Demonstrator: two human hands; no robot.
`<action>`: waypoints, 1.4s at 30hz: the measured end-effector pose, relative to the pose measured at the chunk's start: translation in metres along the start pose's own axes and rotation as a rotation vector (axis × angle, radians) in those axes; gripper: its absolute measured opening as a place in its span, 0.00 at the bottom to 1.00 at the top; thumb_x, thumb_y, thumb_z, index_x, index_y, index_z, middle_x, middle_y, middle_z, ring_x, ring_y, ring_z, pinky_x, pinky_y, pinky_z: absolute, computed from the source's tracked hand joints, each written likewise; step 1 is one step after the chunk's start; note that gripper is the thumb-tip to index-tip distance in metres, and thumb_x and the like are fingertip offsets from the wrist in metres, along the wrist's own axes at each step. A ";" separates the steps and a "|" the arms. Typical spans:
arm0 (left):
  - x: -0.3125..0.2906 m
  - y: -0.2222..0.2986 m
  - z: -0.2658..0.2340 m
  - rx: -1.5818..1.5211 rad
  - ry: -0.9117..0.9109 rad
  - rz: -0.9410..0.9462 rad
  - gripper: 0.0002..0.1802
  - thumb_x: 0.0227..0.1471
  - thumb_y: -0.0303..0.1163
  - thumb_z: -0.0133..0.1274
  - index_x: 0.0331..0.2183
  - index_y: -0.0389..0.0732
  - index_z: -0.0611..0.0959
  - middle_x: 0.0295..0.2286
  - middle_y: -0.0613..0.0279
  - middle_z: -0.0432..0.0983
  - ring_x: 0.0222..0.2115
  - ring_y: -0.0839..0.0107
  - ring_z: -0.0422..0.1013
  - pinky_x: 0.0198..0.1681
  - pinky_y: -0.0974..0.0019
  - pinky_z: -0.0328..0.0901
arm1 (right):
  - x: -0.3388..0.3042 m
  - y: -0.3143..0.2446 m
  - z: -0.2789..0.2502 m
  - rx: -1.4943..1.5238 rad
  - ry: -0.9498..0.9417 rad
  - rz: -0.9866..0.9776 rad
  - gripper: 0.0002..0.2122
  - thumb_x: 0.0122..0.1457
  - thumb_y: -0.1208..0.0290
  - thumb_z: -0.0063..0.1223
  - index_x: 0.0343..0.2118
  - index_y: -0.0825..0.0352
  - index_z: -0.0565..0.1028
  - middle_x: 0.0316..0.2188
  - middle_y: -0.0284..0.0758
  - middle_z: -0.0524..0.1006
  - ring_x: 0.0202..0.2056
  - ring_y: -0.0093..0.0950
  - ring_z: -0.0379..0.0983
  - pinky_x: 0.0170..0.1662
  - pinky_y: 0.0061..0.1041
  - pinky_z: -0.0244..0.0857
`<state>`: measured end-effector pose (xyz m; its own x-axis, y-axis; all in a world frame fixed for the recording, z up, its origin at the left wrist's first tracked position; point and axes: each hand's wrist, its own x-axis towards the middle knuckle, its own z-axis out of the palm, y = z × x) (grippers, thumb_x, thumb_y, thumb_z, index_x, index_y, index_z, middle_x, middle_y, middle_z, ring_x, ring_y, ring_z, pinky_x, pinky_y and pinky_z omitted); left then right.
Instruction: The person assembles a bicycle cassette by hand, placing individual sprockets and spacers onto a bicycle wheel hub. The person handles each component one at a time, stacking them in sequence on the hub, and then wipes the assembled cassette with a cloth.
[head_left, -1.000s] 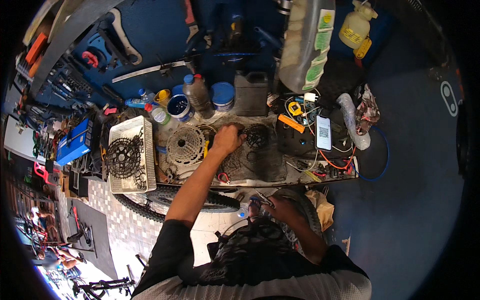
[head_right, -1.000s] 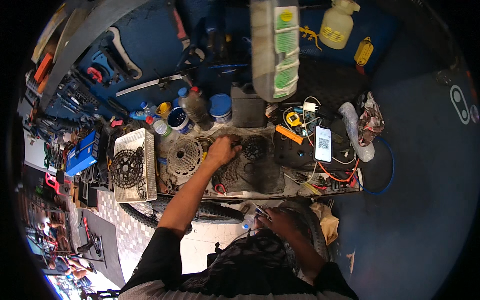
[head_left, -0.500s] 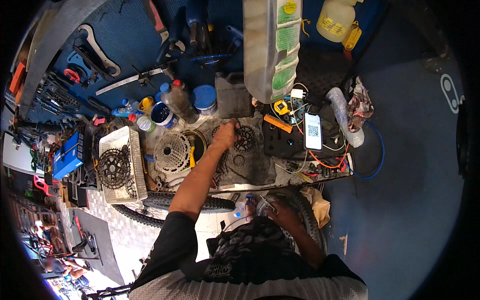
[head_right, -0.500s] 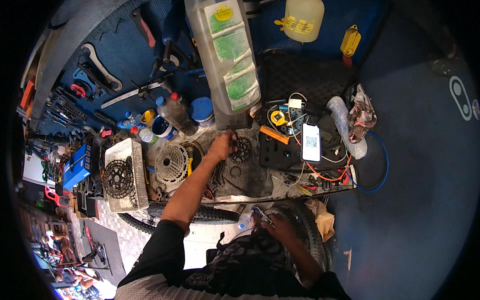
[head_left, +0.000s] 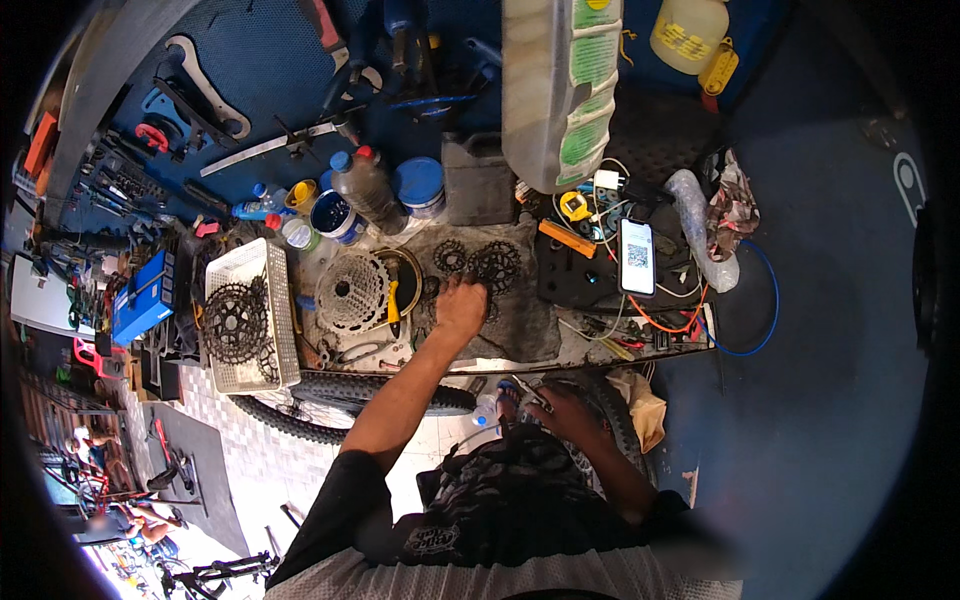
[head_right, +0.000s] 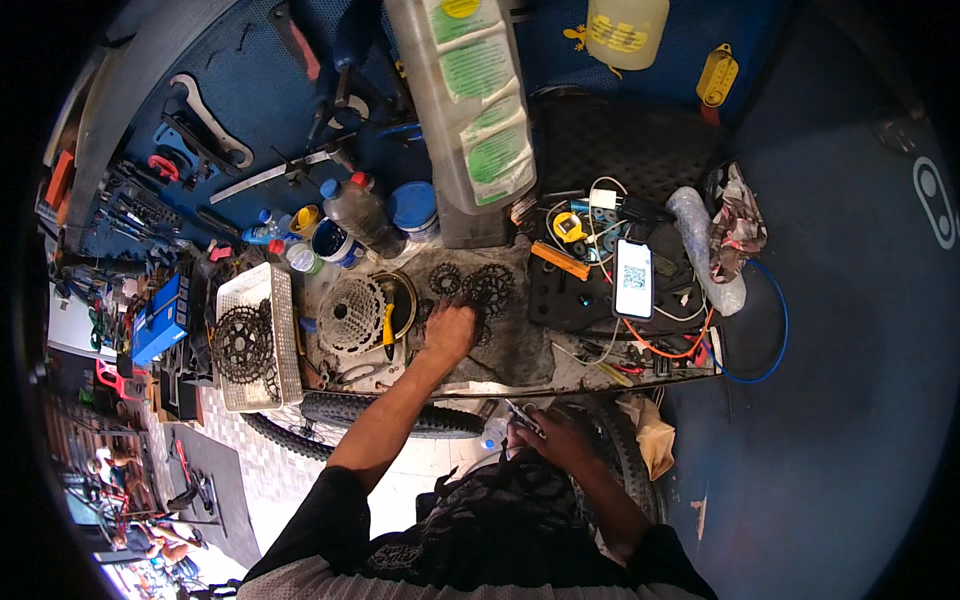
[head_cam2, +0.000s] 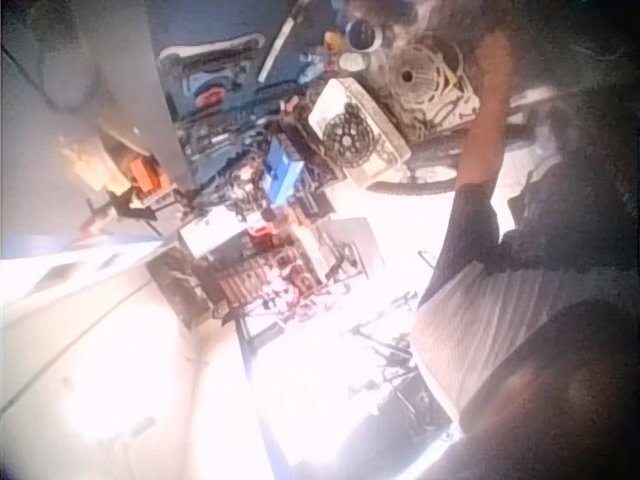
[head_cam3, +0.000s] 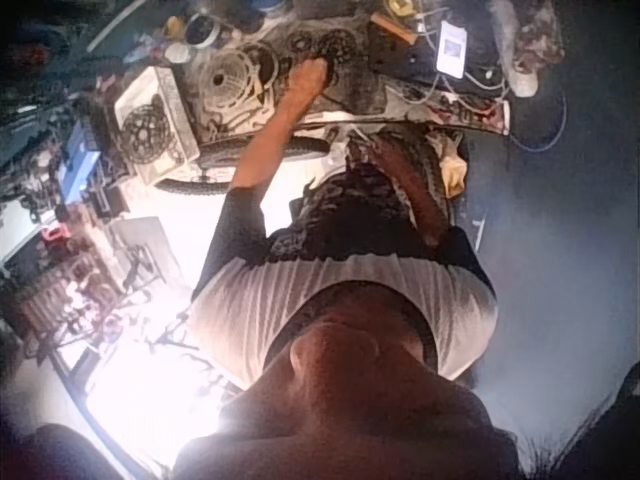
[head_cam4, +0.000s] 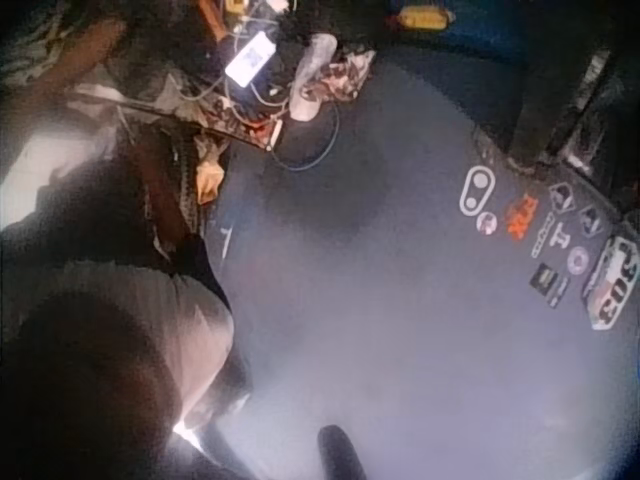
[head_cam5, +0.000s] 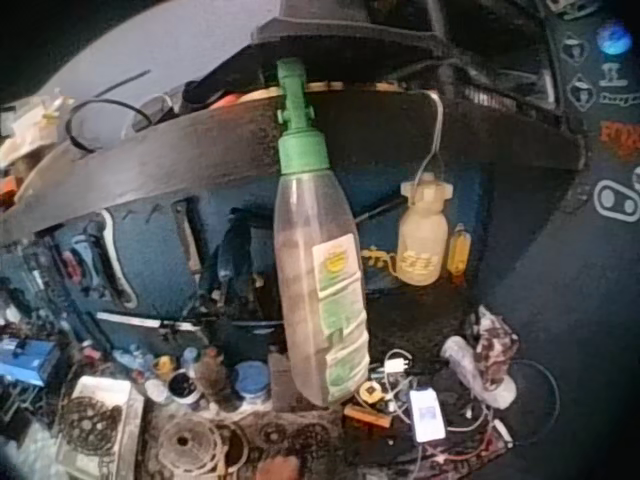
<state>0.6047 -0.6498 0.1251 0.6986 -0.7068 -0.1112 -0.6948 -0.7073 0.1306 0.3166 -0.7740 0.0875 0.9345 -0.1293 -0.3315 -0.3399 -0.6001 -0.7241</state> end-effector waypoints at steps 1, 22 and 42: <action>0.002 0.000 0.000 -0.024 -0.031 -0.023 0.12 0.54 0.27 0.53 0.39 0.36 0.85 0.45 0.44 0.79 0.51 0.47 0.72 0.55 0.49 0.68 | 0.000 -0.001 0.001 0.005 0.002 -0.008 0.26 0.65 0.45 0.50 0.55 0.62 0.73 0.48 0.47 0.78 0.49 0.48 0.76 0.52 0.43 0.70; -0.328 -0.135 0.035 -1.680 0.142 -0.764 0.12 0.57 0.25 0.61 0.43 0.32 0.81 0.35 0.57 0.83 0.30 0.64 0.81 0.32 0.61 0.79 | 0.009 -0.139 0.077 -0.422 -0.282 -0.421 0.19 0.66 0.54 0.50 0.52 0.61 0.75 0.45 0.44 0.75 0.44 0.49 0.77 0.47 0.46 0.72; -0.635 -0.149 0.131 -1.133 0.563 -1.249 0.04 0.55 0.23 0.60 0.35 0.33 0.84 0.27 0.57 0.83 0.28 0.70 0.79 0.32 0.63 0.75 | -0.068 -0.359 0.326 -0.718 -0.710 -0.835 0.13 0.60 0.66 0.51 0.35 0.68 0.84 0.37 0.48 0.83 0.42 0.44 0.82 0.45 0.42 0.75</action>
<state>0.2417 -0.0973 0.0475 0.8057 0.4548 -0.3795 0.5217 -0.2415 0.8183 0.3404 -0.2925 0.1730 0.5013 0.7929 -0.3464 0.6482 -0.6093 -0.4567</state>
